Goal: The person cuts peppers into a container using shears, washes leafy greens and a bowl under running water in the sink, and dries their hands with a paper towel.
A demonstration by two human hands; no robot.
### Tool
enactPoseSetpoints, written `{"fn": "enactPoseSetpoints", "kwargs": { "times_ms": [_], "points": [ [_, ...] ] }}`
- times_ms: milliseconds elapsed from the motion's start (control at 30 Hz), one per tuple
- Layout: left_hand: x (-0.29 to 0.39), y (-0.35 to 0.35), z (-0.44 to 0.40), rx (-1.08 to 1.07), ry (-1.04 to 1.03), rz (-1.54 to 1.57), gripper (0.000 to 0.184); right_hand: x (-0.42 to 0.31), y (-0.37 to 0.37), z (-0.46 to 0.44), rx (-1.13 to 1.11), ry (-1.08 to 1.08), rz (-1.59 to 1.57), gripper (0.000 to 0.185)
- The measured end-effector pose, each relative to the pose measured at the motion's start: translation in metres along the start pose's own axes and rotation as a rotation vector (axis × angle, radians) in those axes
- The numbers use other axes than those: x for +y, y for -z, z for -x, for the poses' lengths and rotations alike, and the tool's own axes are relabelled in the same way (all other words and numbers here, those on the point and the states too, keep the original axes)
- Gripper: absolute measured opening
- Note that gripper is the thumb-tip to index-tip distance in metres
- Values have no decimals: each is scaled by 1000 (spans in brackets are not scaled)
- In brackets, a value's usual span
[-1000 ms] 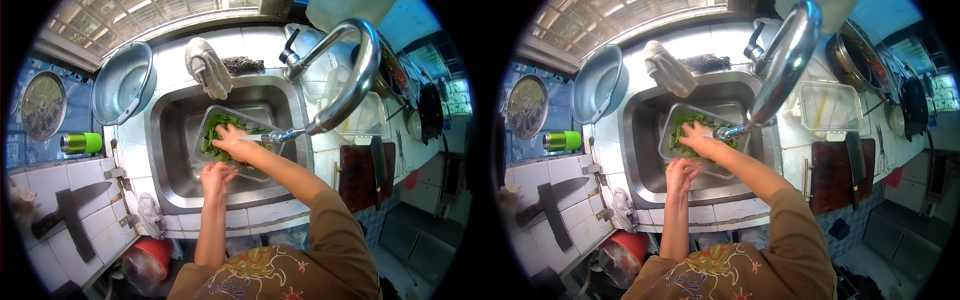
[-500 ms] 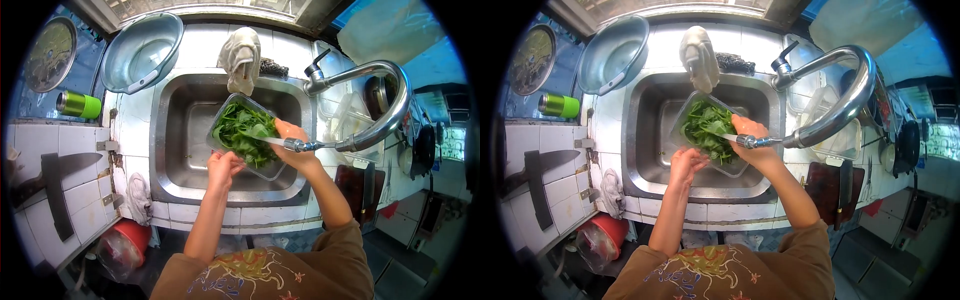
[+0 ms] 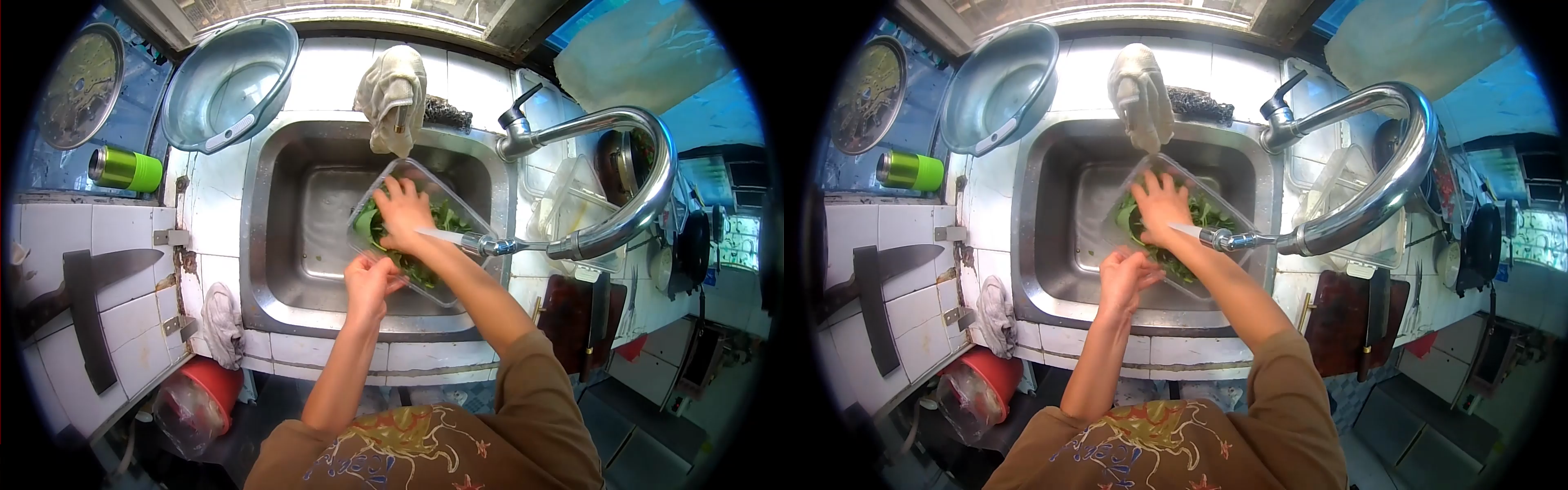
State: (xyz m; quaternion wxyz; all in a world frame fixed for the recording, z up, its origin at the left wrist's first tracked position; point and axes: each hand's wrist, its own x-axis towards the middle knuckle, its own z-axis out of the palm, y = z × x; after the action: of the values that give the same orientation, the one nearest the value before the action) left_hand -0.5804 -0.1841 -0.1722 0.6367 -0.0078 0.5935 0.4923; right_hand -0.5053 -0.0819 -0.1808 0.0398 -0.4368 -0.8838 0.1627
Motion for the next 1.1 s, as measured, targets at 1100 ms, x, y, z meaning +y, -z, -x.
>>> {"fn": "enactPoseSetpoints", "kwargs": {
  "times_ms": [1100],
  "points": [
    [2,15,3,25,13,84,12,-4,23,51,-84,-17,-116,51]
  ]
}}
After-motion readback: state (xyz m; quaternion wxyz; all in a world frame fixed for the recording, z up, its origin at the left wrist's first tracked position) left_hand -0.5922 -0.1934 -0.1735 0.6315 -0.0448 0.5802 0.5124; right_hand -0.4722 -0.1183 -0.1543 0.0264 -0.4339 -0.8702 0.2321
